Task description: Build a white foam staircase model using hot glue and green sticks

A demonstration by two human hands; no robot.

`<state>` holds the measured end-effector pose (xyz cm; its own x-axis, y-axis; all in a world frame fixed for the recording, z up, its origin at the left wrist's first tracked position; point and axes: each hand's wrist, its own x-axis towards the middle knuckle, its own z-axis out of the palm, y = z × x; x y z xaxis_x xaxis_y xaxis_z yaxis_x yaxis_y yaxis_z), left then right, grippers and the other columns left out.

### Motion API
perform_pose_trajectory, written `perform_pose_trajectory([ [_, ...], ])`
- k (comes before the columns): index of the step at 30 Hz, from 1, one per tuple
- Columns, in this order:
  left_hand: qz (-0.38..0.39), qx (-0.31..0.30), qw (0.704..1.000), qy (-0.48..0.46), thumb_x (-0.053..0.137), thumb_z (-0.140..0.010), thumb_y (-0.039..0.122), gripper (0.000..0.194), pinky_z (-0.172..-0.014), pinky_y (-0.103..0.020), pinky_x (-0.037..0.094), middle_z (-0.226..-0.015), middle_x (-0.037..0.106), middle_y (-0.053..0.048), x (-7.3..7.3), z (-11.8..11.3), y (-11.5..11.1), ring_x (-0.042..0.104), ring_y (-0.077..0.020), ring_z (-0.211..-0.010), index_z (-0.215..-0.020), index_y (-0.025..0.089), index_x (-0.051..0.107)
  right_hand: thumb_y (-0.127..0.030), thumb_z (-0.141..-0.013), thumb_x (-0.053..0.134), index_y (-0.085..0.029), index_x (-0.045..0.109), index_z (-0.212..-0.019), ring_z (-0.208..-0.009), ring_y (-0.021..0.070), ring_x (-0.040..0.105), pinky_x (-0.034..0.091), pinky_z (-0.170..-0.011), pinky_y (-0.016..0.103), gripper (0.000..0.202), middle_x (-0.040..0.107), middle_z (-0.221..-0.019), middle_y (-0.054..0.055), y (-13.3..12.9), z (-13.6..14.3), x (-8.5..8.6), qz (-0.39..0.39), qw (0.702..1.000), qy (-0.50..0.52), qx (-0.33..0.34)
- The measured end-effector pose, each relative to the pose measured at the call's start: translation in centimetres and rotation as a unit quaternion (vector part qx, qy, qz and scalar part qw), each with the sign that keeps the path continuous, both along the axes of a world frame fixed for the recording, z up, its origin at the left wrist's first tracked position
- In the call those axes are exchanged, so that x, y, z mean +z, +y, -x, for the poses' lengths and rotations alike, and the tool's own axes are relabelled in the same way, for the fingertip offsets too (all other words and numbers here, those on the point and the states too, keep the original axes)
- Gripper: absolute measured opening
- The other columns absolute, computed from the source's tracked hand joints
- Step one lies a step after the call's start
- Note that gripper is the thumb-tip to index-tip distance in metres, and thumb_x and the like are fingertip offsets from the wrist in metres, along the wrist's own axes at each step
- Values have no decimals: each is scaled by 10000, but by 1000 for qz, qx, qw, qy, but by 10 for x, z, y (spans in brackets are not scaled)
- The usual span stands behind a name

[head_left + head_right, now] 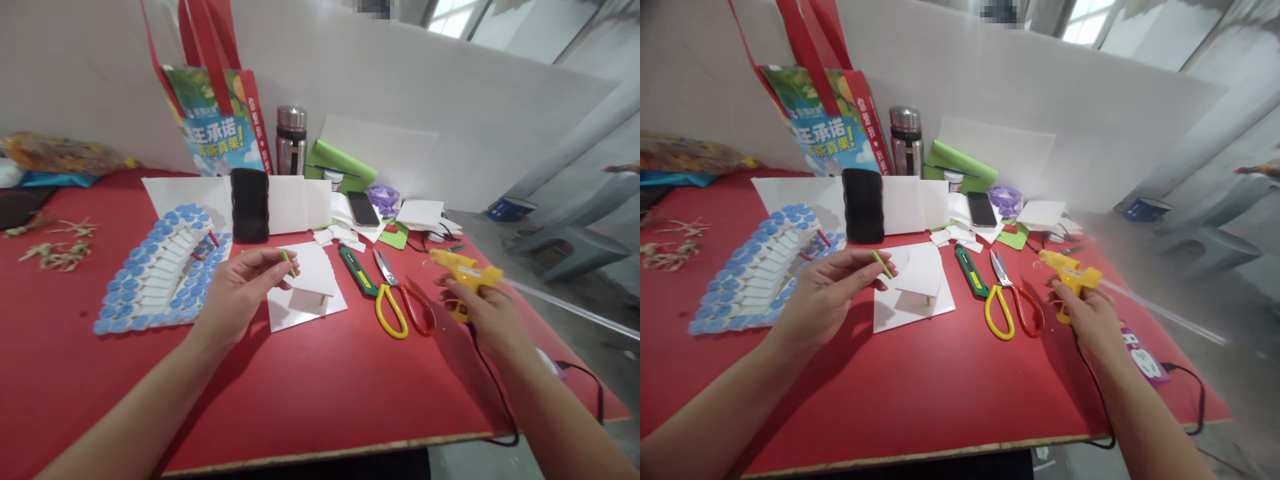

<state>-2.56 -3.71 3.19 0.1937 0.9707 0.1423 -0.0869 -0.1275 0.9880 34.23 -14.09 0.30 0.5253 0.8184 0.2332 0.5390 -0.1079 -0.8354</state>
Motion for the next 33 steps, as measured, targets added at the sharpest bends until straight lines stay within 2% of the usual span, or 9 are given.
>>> perform_pose_trajectory([
  [2,-18,-2,1000,7,816,-848,337,167,-723,-307,596,-925,798,-73,0,-3,2,701,-202,-857,-937,195,828,-436,-799,813,-233,775,-911,-669,167,650,561,-553,277,235,755,-962,65,-5,24,23,-43,980,194,-10],
  [3,-31,-1,999,18,802,-862,339,167,-731,-320,597,-929,800,-73,0,-5,4,705,-208,-859,-950,199,830,-410,-793,839,-251,781,-910,-692,155,644,566,-581,264,207,735,-967,42,-4,36,35,-49,967,247,25],
  [6,-105,24,991,81,760,-901,338,150,-809,-356,586,-984,799,-63,-1,-8,13,712,-219,-906,-968,224,830,-387,-846,824,-268,776,-895,-702,151,640,564,-621,268,137,702,-908,16,10,73,63,-78,929,323,162],
  [8,-171,41,977,123,739,-923,325,132,-878,-370,564,-1034,791,-57,-2,-9,20,710,-224,-959,-962,234,827,-403,-916,766,-265,777,-918,-731,159,657,568,-664,289,139,709,-919,20,26,92,70,-88,906,331,250],
  [10,-215,52,964,146,717,-946,304,124,-905,-370,549,-1046,782,-48,-6,-9,25,710,-221,-979,-976,242,820,-417,-961,721,-250,778,-911,-753,168,667,574,-711,315,183,719,-916,30,42,107,67,-108,891,307,316],
  [13,-239,84,955,156,709,-960,270,100,-881,-347,556,-1015,776,-28,-16,-7,25,711,-204,-957,-969,253,807,-433,-987,692,-239,777,-944,-825,199,681,583,-800,363,216,721,-890,40,55,121,48,-125,878,274,372],
  [16,-265,93,946,161,715,-959,226,100,-887,-321,561,-999,782,-11,-24,-5,22,712,-178,-943,-983,262,805,-417,-1009,664,-250,766,-989,-811,190,663,574,-795,356,197,704,-866,28,58,126,25,-119,869,303,373],
  [19,-269,85,945,169,714,-957,207,113,-893,-315,570,-989,791,-6,-29,-3,21,717,-170,-940,-983,265,807,-425,-996,682,-237,762,-952,-766,179,648,563,-734,333,209,693,-851,29,56,124,12,-86,859,344,369],
  [33,-254,72,949,172,718,-951,188,132,-870,-323,579,-987,793,-1,-36,-2,23,716,-171,-932,-960,281,812,-553,-944,711,-202,738,-816,-611,146,593,488,-575,285,374,683,-729,32,50,130,11,22,879,314,360],
])
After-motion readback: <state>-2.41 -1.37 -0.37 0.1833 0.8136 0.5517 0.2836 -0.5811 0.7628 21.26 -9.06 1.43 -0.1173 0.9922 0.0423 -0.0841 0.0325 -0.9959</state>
